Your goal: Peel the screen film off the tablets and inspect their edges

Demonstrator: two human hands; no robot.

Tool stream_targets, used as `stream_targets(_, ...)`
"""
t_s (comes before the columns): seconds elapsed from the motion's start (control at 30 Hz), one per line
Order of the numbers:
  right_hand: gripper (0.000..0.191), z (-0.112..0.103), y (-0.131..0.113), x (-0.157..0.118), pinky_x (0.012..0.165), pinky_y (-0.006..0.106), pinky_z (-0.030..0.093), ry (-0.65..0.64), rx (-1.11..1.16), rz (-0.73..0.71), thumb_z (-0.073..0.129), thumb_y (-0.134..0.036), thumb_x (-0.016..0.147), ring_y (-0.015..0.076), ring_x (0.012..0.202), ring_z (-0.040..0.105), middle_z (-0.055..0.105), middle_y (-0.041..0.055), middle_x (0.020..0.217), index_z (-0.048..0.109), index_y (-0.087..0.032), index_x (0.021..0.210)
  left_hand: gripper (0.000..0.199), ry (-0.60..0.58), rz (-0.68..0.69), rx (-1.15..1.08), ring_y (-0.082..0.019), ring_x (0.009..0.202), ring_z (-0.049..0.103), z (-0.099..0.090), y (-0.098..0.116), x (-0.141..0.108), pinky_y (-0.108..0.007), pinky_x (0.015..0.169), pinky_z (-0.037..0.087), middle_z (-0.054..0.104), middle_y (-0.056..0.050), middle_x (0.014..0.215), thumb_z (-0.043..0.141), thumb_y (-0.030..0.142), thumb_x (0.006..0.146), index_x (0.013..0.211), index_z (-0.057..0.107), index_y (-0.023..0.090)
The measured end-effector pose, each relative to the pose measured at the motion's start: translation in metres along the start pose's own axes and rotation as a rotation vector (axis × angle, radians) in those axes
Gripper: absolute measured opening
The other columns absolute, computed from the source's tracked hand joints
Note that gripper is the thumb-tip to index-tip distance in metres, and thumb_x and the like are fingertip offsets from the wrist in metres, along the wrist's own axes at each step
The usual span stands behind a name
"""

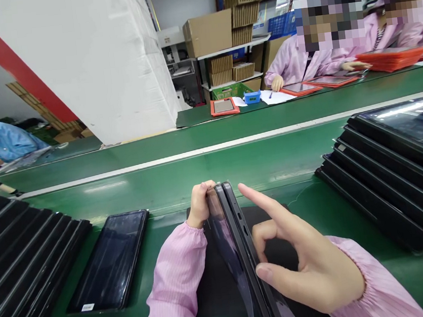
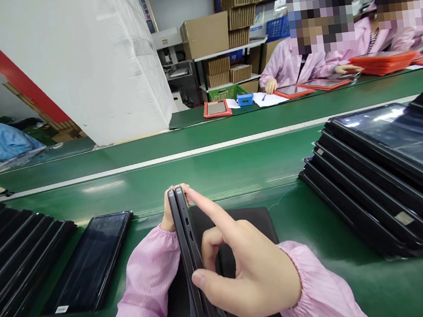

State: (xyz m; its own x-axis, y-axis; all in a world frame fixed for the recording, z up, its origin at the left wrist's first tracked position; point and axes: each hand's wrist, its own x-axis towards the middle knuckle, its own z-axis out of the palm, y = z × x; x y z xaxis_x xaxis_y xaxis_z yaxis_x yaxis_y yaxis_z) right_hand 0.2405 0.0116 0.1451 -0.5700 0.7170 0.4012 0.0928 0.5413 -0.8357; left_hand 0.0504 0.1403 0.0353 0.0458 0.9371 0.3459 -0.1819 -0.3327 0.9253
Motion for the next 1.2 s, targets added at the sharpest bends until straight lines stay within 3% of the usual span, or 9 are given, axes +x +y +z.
stream_targets(0.1,0.090,0.000,0.001,0.000,0.067,0.026,0.053,-0.005,-0.018,0.000,0.054,-0.004,0.085,0.0125,0.062,0.060,0.061,-0.0066,0.070,0.008,-0.024,0.159,0.065,-0.078,0.078,0.074,-0.016,0.048,0.036,0.003,0.007,-0.002,-0.034,0.052,0.026,0.044,-0.001,0.048,0.041,0.078,0.084,0.051,0.050,0.022)
stream_targets(0.3,0.090,0.000,0.003,-0.001,0.063,0.025,0.052,-0.063,-0.005,-0.018,0.051,-0.004,0.084,0.0128,0.062,0.060,0.061,-0.0055,0.071,0.005,-0.022,0.159,0.071,-0.089,0.074,0.131,-0.016,0.046,0.035,0.008,0.022,-0.004,-0.034,0.049,0.025,0.042,-0.002,0.045,0.039,0.085,0.078,0.045,0.048,0.023)
stream_targets(1.2,0.086,0.001,0.001,-0.006,0.065,0.026,0.051,-0.033,-0.013,0.022,0.049,-0.006,0.086,0.0138,0.065,0.061,0.061,-0.0049,0.073,0.008,-0.027,0.159,0.070,-0.177,0.115,0.143,-0.015,0.046,0.038,0.011,0.026,-0.006,-0.033,0.051,0.028,0.044,-0.001,0.045,0.037,0.081,0.081,0.048,0.051,0.022)
